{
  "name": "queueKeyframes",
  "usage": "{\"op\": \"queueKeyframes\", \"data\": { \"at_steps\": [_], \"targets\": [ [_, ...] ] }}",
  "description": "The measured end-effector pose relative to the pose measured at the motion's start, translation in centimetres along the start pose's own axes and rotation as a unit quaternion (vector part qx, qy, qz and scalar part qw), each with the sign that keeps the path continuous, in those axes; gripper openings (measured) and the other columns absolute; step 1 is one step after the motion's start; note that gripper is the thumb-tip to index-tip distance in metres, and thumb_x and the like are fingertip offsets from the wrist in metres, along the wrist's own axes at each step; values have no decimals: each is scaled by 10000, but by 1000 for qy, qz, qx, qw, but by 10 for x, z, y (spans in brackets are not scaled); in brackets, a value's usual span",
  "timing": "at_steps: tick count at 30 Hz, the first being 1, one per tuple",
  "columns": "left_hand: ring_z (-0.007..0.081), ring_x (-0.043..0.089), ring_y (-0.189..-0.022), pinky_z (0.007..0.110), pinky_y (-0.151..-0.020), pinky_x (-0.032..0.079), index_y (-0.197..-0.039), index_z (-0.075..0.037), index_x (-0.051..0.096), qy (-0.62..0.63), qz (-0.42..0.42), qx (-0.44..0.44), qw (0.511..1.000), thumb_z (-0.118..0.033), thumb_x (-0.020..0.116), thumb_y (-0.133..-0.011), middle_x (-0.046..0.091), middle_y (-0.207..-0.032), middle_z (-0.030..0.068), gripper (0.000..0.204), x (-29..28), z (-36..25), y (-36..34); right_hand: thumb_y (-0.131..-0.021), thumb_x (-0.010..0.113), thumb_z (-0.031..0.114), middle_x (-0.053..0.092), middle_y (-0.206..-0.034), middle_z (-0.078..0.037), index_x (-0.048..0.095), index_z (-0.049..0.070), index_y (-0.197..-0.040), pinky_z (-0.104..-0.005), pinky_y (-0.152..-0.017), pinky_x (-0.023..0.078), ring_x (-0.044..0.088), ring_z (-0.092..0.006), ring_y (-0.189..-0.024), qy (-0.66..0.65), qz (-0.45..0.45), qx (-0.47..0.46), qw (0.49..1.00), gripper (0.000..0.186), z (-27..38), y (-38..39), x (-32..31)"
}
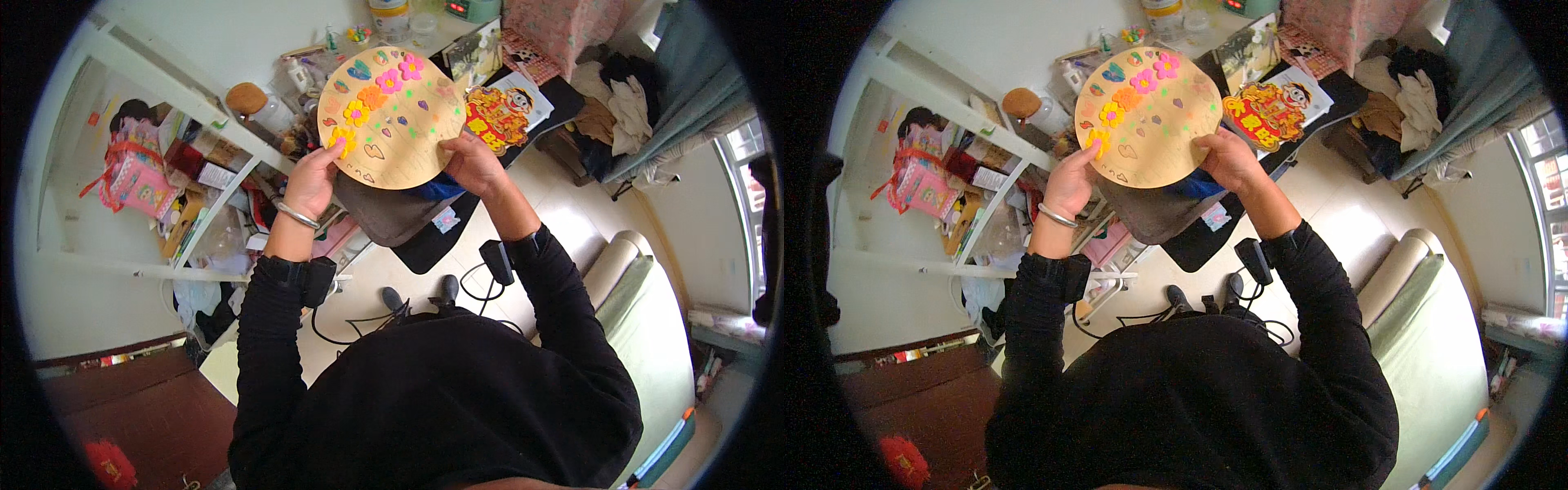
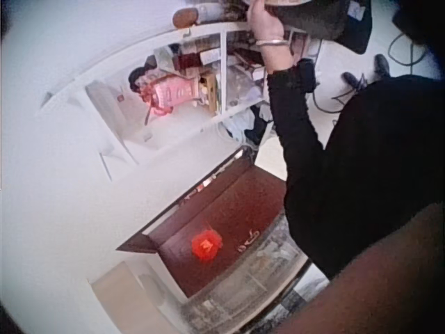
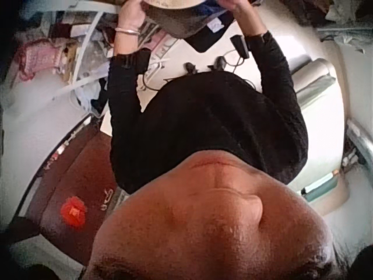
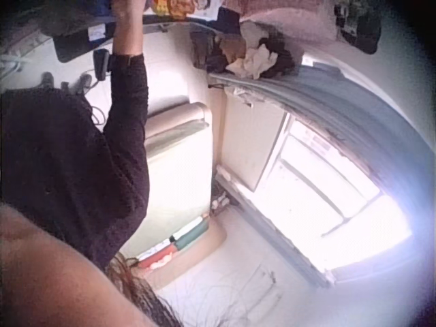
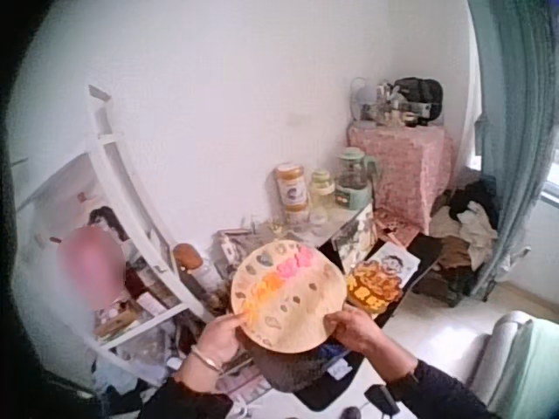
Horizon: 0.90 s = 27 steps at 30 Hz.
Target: The person wipes a white shelving unit and its contents with a blue cloth. They remove items such as a basket, a decorative cutout, and a tray, wipe them, and place them back on the shelf. The person also wipes the shelf surfaces and handles various small items.
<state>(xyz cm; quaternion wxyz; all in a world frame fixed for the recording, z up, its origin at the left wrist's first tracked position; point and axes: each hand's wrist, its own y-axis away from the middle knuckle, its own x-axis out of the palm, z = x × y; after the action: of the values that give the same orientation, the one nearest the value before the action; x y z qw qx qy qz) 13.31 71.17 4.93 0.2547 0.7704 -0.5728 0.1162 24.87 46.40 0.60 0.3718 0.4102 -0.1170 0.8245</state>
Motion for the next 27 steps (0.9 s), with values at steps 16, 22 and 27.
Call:
{"op": "queueKeyframes", "data": {
  "at_steps": [16,22,27],
  "targets": [
    [330,391,-1256,503,-1040,306,-1386,-84,300,300,85,-58,948,-432,305,-968,377,-1393,138,544,-16,55,20,-873,571,104,571,-1207,-94,473,31,-1247,-353,-956,429,568,-202,-1081,-9,59,69,996,394,-61,32,-9],
    [322,404,-1248,502,-1021,338,-1371,-70,315,304,80,-67,947,-379,347,-971,394,-1378,144,507,-17,65,28,-862,617,128,596,-1154,-71,511,39,-1203,-332,-903,469,587,-174,-1032,19,34,81,996,368,-65,45,-11],
    [318,497,-1161,467,-942,430,-1325,-24,351,102,-76,5,992,-349,384,-971,463,-1306,164,481,-4,70,33,-776,660,21,558,-1145,-120,314,-3,-1322,-322,-803,510,594,-201,-943,262,-125,-24,957,647,-48,41,-8]
  ]
}}
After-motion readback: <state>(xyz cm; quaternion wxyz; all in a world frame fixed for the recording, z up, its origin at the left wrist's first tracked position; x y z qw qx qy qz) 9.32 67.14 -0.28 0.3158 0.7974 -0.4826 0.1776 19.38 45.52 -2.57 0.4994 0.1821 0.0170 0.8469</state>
